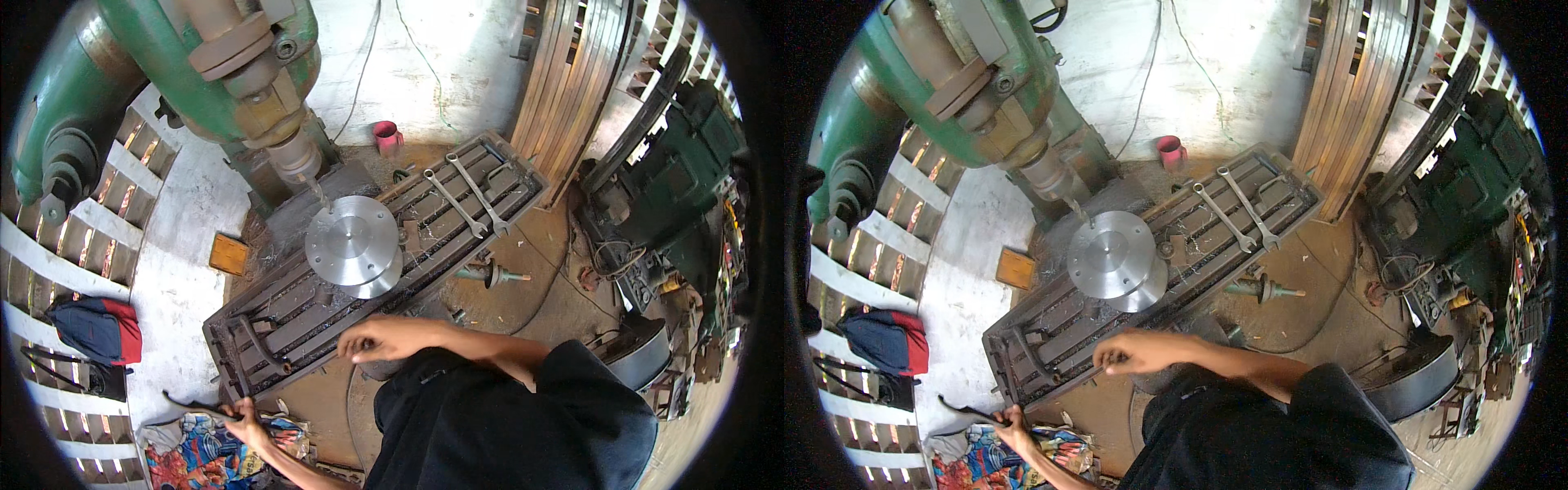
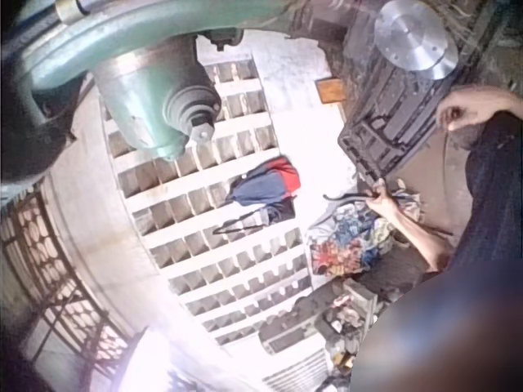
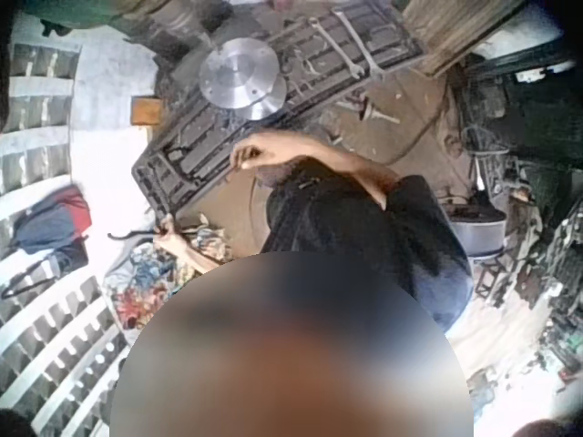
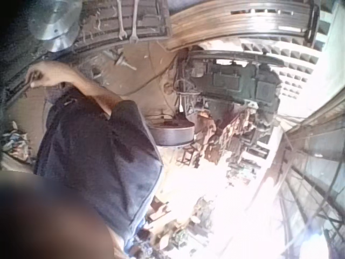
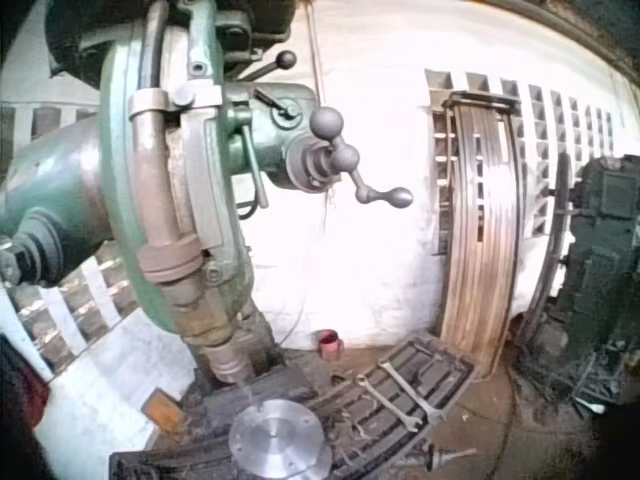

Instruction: The person secures a round metal workpiece on a drill press table using a C-clamp and wrench, then operates the drill press to drill a hole into the workpiece. The person uses both hands to tighten the clamp and adjust the drill press lever.

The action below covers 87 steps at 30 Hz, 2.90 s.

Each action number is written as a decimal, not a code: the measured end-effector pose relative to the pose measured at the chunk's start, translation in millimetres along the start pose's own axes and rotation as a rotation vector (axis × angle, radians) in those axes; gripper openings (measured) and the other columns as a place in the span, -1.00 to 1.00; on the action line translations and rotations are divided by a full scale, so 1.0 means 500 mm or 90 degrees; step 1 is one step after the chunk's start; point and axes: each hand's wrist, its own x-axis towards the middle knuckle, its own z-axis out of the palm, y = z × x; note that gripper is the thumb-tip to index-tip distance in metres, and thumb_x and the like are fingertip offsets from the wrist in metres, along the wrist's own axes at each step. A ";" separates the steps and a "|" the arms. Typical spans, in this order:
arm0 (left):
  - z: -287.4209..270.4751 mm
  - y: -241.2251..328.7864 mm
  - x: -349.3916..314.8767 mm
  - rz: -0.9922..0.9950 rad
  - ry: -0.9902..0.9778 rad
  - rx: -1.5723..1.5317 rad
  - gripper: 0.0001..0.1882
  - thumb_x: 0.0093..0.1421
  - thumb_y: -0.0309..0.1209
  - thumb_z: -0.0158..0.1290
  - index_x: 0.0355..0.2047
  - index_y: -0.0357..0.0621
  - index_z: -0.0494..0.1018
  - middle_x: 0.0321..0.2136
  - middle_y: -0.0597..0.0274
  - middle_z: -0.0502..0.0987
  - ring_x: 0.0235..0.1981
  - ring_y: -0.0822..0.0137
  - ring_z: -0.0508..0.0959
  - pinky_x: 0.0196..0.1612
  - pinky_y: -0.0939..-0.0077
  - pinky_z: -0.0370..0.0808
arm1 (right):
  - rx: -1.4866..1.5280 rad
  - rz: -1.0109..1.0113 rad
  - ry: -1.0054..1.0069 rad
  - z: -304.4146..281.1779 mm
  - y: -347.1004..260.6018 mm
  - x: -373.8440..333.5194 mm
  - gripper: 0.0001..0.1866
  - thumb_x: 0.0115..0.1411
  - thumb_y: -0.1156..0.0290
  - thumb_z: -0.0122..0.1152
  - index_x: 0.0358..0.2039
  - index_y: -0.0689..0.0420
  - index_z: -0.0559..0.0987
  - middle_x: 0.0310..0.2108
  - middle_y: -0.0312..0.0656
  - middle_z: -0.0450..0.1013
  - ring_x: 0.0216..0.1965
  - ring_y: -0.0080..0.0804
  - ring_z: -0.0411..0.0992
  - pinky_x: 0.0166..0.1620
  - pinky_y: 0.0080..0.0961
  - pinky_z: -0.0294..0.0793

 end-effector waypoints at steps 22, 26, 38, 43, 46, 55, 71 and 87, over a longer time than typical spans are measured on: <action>0.243 0.211 0.061 0.194 -0.215 0.553 -0.66 0.13 -0.50 0.25 -0.14 -0.39 0.44 -0.33 -0.17 0.55 -0.30 -0.05 0.53 -0.13 0.16 0.45 | -0.510 0.452 0.789 -0.388 0.286 -0.431 -0.62 0.02 0.48 0.42 -0.16 0.27 0.49 -0.14 0.16 0.40 -0.07 0.22 0.42 0.00 -0.04 0.44; 0.395 0.344 0.015 0.285 -0.391 0.519 -0.70 0.18 -0.42 0.22 -0.16 -0.36 0.48 -0.32 -0.22 0.57 -0.29 -0.12 0.57 -0.17 0.18 0.47 | -0.505 0.509 0.755 -0.399 0.280 -0.420 -0.60 0.03 0.49 0.39 -0.12 0.27 0.48 -0.14 0.18 0.47 -0.05 0.27 0.45 -0.01 -0.01 0.48; 0.592 0.418 0.010 -0.052 -0.588 0.281 -0.72 0.38 -0.40 0.06 -0.12 -0.26 0.20 -0.57 0.22 0.42 -0.73 0.47 0.41 -0.72 0.54 0.36 | 0.107 0.319 0.736 -0.343 0.156 -0.446 -0.70 0.23 0.49 0.12 -0.04 0.32 0.47 -0.37 -0.03 0.51 -0.40 -0.22 0.54 -0.33 -0.38 0.51; 0.599 0.419 0.004 -0.114 -0.658 0.193 -0.73 0.40 -0.40 0.02 -0.10 -0.28 0.18 -0.54 0.20 0.43 -0.72 0.42 0.44 -0.69 0.51 0.39 | 0.278 0.164 0.738 -0.263 0.084 -0.419 -0.81 0.33 0.52 0.02 -0.07 0.24 0.40 -0.51 -0.19 0.39 -0.61 -0.45 0.39 -0.54 -0.50 0.37; 0.605 0.417 0.007 -0.138 -0.674 0.142 -0.72 0.40 -0.39 0.03 -0.08 -0.29 0.20 -0.53 0.20 0.43 -0.71 0.43 0.43 -0.68 0.53 0.38 | 0.216 0.108 0.734 -0.240 0.026 -0.372 -0.84 0.40 0.42 0.02 -0.11 0.23 0.39 -0.55 -0.22 0.37 -0.69 -0.47 0.29 -0.59 -0.49 0.29; 0.586 0.441 0.069 -0.100 -0.639 0.292 -0.71 0.35 -0.41 0.11 -0.08 -0.35 0.31 -0.65 0.34 0.36 -0.79 0.52 0.34 -0.75 0.59 0.27 | 0.335 -0.253 0.563 -0.122 -0.041 -0.190 -0.57 0.44 -0.02 -0.07 -0.15 0.16 0.35 -0.57 -0.27 0.24 -0.59 -0.47 0.27 -0.48 -0.46 0.35; 0.539 0.473 0.197 0.452 -0.465 0.771 -0.65 0.10 -0.18 0.31 -0.33 -0.25 0.56 -0.50 -0.09 0.60 -0.34 -0.12 0.63 -0.27 0.14 0.52 | 0.326 -0.139 0.386 0.041 0.002 0.100 -0.51 0.45 -0.13 -0.21 -0.20 0.09 0.34 -0.51 -0.38 0.17 -0.50 -0.59 0.11 -0.39 -0.56 0.12; 0.497 0.381 0.234 0.542 -0.309 0.752 -0.82 -0.13 -0.37 0.24 -0.46 -0.10 0.66 -0.61 -0.09 0.58 -0.50 -0.10 0.62 -0.32 0.10 0.58 | 0.093 -0.391 0.516 0.038 0.056 0.274 -0.56 0.47 0.07 -0.12 -0.42 0.17 0.34 -0.67 -0.34 0.14 -0.63 -0.43 0.10 -0.47 -0.38 0.19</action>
